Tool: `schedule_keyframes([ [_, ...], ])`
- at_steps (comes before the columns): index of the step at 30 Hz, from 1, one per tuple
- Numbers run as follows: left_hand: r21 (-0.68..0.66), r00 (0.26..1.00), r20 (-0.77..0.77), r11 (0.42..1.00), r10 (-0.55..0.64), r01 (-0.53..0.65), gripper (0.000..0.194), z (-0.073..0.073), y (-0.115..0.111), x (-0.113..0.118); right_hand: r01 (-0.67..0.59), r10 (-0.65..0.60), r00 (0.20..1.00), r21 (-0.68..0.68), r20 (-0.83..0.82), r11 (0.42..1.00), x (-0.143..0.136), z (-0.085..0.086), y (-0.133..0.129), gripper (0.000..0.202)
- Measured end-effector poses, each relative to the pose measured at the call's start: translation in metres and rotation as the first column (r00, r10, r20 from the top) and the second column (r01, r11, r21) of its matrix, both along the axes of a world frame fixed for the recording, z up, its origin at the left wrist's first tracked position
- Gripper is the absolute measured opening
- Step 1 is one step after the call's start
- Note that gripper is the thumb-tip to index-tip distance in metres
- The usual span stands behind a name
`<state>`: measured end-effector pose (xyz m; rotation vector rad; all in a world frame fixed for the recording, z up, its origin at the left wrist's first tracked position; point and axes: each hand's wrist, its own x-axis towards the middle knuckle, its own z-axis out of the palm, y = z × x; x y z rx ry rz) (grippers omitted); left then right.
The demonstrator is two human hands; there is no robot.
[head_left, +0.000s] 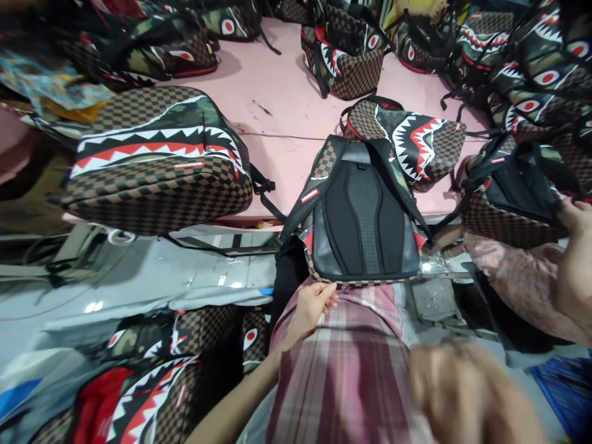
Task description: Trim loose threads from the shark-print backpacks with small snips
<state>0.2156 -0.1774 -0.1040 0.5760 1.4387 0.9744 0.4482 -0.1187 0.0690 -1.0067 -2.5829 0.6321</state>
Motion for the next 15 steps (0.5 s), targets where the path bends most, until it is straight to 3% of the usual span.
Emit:
schedule_keyframes([
  [2, 0.015, 1.0, -0.014, 1.0, 0.005, -0.005, 0.029, 0.005, 0.002, 0.001, 0.005, -0.005, 1.0, -0.006, 0.007, 1.0, -0.028, -0.023, -0.016, 0.046],
  [5, 0.039, 0.999, -0.051, 0.999, 0.003, -0.001, 0.026, 0.012, -0.002, -0.003, 0.103, -0.104, 0.994, 0.013, 0.043, 0.995, -0.059, -0.057, -0.019, 0.044],
  [7, 0.048, 0.997, -0.083, 0.999, -0.001, 0.005, 0.025, 0.013, -0.006, -0.006, 0.149, -0.16, 0.982, 0.113, 0.101, 0.982, -0.071, -0.079, -0.016, 0.033],
  [9, 0.06, 0.993, -0.117, 0.998, -0.007, 0.014, 0.026, 0.013, -0.008, -0.007, 0.097, -0.144, 0.976, 0.266, 0.162, 0.959, -0.076, -0.096, -0.013, 0.022],
  [12, 0.104, 0.985, -0.173, 0.994, -0.014, 0.033, 0.024, 0.012, -0.01, -0.007, -0.021, -0.083, 0.975, 0.451, 0.208, 0.892, -0.077, -0.111, -0.01, 0.017],
  [15, 0.163, 0.975, -0.219, 0.984, -0.035, 0.072, 0.024, 0.012, -0.012, -0.006, -0.079, -0.045, 0.976, 0.536, 0.215, 0.841, -0.078, -0.114, -0.01, 0.02],
])
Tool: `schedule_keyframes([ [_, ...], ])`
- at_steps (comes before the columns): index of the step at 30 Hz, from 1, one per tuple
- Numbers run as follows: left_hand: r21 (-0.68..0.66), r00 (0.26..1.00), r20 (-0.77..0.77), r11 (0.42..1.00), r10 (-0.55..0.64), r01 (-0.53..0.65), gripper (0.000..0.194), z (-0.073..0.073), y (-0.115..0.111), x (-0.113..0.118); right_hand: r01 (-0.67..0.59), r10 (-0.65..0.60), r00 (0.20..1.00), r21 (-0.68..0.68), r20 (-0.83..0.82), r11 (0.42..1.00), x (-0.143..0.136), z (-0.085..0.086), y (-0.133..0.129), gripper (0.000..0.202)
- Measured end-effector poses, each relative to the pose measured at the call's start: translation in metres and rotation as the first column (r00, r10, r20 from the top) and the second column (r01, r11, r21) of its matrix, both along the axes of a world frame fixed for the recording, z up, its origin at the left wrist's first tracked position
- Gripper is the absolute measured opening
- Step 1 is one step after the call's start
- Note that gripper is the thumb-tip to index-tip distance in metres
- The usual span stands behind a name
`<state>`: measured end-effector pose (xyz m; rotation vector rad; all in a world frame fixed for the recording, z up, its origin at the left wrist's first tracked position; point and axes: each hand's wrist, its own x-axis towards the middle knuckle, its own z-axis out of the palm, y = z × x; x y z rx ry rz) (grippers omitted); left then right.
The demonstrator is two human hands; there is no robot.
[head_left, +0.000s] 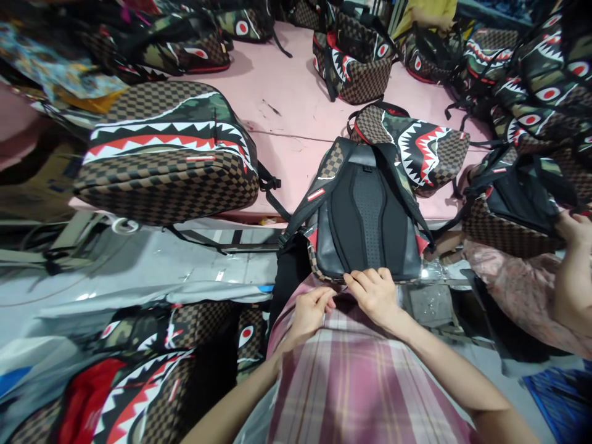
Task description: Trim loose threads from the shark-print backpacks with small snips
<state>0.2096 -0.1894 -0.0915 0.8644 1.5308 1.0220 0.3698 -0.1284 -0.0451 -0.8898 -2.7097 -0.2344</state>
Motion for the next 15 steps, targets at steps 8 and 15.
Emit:
schedule_keyframes([
  [8, 0.15, 0.985, -0.105, 0.976, -0.14, 0.155, 0.029, 0.002, -0.005, -0.004, 0.073, -0.076, 0.992, -0.033, -0.101, 0.997, 0.003, -0.001, 0.005, 0.018],
  [15, 0.381, 0.838, -0.479, 0.799, -0.261, 0.466, 0.033, -0.015, -0.012, -0.012, 0.155, -0.179, 0.952, -0.114, -0.247, 0.981, 0.021, -0.011, -0.002, 0.015],
])
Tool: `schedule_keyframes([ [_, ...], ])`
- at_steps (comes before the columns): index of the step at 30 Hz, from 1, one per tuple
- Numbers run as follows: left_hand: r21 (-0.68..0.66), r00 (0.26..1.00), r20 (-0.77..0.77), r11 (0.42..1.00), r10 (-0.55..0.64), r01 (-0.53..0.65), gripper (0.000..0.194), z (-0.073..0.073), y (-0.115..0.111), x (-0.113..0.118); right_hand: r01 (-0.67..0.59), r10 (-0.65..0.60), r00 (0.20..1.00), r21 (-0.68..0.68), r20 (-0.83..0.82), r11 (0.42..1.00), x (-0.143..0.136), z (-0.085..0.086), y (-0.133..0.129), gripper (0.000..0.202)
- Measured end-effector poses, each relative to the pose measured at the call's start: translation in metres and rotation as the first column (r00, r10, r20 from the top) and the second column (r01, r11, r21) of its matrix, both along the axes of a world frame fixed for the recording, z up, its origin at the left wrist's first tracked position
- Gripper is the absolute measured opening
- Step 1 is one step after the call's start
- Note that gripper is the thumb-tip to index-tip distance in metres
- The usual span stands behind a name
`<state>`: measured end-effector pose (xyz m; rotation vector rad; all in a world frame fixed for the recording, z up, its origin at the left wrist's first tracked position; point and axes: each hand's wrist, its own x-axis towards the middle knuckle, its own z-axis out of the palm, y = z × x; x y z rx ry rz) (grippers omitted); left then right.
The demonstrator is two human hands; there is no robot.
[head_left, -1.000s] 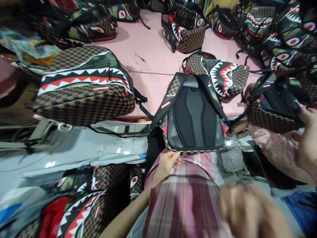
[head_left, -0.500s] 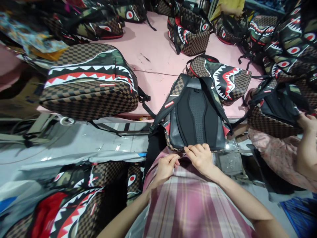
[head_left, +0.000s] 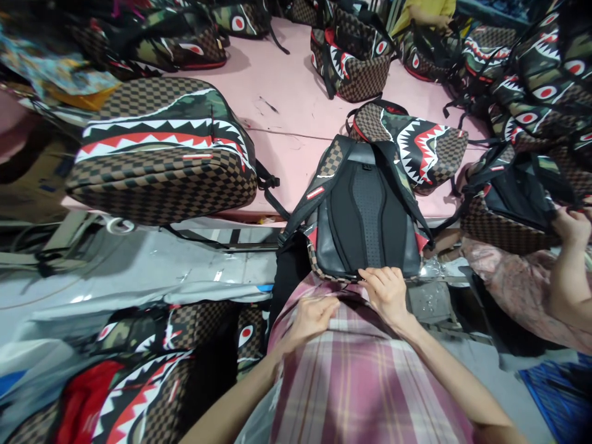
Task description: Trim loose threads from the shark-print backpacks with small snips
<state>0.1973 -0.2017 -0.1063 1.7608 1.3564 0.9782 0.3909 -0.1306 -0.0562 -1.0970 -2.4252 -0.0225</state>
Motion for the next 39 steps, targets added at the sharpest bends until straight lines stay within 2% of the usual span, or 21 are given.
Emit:
schedule_keyframes([
  [3, 0.038, 0.998, -0.065, 0.999, -0.01, 0.012, 0.035, 0.002, 0.0, -0.003, -0.041, 0.039, 0.999, 0.058, 0.034, 0.997, -0.005, -0.002, -0.003, 0.017],
  [7, -0.037, 0.999, -0.033, 0.999, -0.018, 0.017, 0.034, 0.011, 0.004, -0.002, -0.179, 0.16, 0.973, 0.108, 0.166, 0.978, -0.016, 0.003, 0.002, 0.02],
  [10, -0.062, 1.0, -0.019, 0.998, -0.002, 0.001, 0.032, 0.017, 0.007, 0.0, -0.227, 0.191, 0.952, 0.131, 0.238, 0.965, -0.022, 0.01, 0.006, 0.02],
  [16, -0.181, 0.998, 0.05, 0.983, 0.042, -0.033, 0.032, 0.027, 0.007, -0.003, -0.242, 0.184, 0.944, 0.194, 0.274, 0.951, -0.022, 0.014, 0.005, 0.021],
  [21, -0.305, 0.974, 0.174, 0.949, 0.143, -0.085, 0.035, 0.033, 0.008, -0.006, -0.28, 0.223, 0.942, 0.225, 0.25, 0.933, -0.022, 0.018, 0.008, 0.018],
  [27, -0.35, 0.941, 0.273, 0.932, 0.199, -0.096, 0.031, 0.041, 0.012, -0.004, -0.337, 0.271, 0.919, 0.214, 0.287, 0.917, -0.027, 0.023, 0.01, 0.017],
  [30, -0.385, 0.912, 0.342, 0.919, 0.224, -0.081, 0.031, 0.04, 0.014, -0.005, -0.323, 0.26, 0.922, 0.197, 0.288, 0.926, -0.027, 0.025, 0.013, 0.017],
  [34, -0.479, 0.829, 0.412, 0.864, 0.379, -0.157, 0.031, 0.037, 0.015, -0.012, -0.236, 0.19, 0.944, 0.15, 0.27, 0.96, -0.018, 0.026, 0.015, 0.017],
  [36, -0.507, 0.829, 0.384, 0.843, 0.407, -0.179, 0.033, 0.035, 0.014, -0.015, -0.243, 0.202, 0.941, 0.128, 0.272, 0.961, -0.016, 0.024, 0.012, 0.017],
  [39, -0.475, 0.873, 0.344, 0.866, 0.346, -0.156, 0.036, 0.034, 0.01, -0.019, -0.261, 0.221, 0.94, 0.13, 0.261, 0.956, -0.018, 0.02, 0.008, 0.017],
])
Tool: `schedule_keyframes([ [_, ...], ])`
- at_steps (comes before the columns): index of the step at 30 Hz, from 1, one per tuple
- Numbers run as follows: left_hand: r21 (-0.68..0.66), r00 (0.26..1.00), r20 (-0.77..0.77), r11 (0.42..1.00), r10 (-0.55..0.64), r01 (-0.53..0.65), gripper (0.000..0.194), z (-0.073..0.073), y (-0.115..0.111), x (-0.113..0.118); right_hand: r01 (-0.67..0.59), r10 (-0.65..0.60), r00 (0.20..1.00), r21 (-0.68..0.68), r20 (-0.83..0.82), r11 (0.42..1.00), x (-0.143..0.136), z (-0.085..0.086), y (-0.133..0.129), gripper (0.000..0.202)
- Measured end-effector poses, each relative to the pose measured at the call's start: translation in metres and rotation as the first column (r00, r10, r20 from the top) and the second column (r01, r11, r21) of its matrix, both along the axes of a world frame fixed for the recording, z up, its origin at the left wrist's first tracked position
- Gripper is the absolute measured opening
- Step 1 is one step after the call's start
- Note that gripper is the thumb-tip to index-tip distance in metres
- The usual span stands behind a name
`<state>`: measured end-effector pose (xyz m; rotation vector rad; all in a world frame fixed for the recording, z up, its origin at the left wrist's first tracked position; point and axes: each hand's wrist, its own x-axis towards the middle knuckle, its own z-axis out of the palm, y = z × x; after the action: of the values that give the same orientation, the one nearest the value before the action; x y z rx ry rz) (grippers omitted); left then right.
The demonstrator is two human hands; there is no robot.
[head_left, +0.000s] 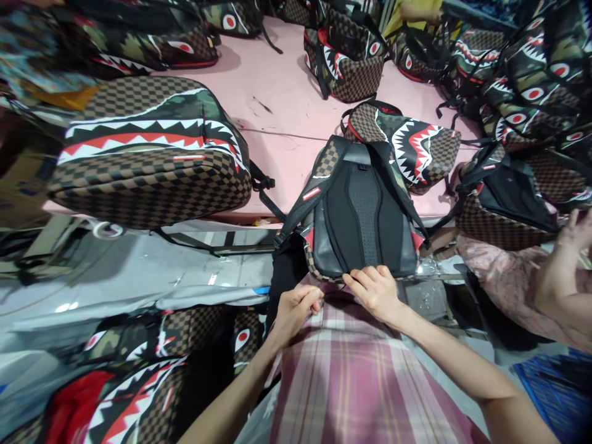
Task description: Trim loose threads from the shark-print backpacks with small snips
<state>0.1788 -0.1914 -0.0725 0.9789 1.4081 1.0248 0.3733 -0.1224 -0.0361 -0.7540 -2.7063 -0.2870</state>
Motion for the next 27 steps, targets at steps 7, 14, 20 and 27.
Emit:
schedule_keyframes([
  [7, 0.073, 0.998, -0.039, 0.996, -0.056, 0.059, 0.032, 0.006, 0.0, 0.005, -0.041, 0.038, 0.998, 0.055, 0.048, 0.998, -0.012, 0.001, 0.0, 0.019],
  [14, 0.08, 0.998, 0.052, 0.996, -0.032, 0.028, 0.031, 0.002, 0.003, 0.01, -0.084, 0.08, 0.995, 0.069, 0.057, 0.994, -0.016, 0.007, 0.003, 0.02],
  [20, 0.041, 0.994, 0.103, 0.998, 0.035, -0.04, 0.027, 0.005, 0.008, 0.009, -0.091, 0.083, 0.99, 0.061, 0.116, 0.994, -0.016, 0.008, 0.006, 0.022],
  [27, 0.095, 0.999, 0.039, 0.995, -0.008, 0.005, 0.033, 0.009, 0.011, 0.011, -0.102, 0.092, 0.98, 0.047, 0.174, 0.994, -0.024, 0.011, 0.002, 0.018],
])
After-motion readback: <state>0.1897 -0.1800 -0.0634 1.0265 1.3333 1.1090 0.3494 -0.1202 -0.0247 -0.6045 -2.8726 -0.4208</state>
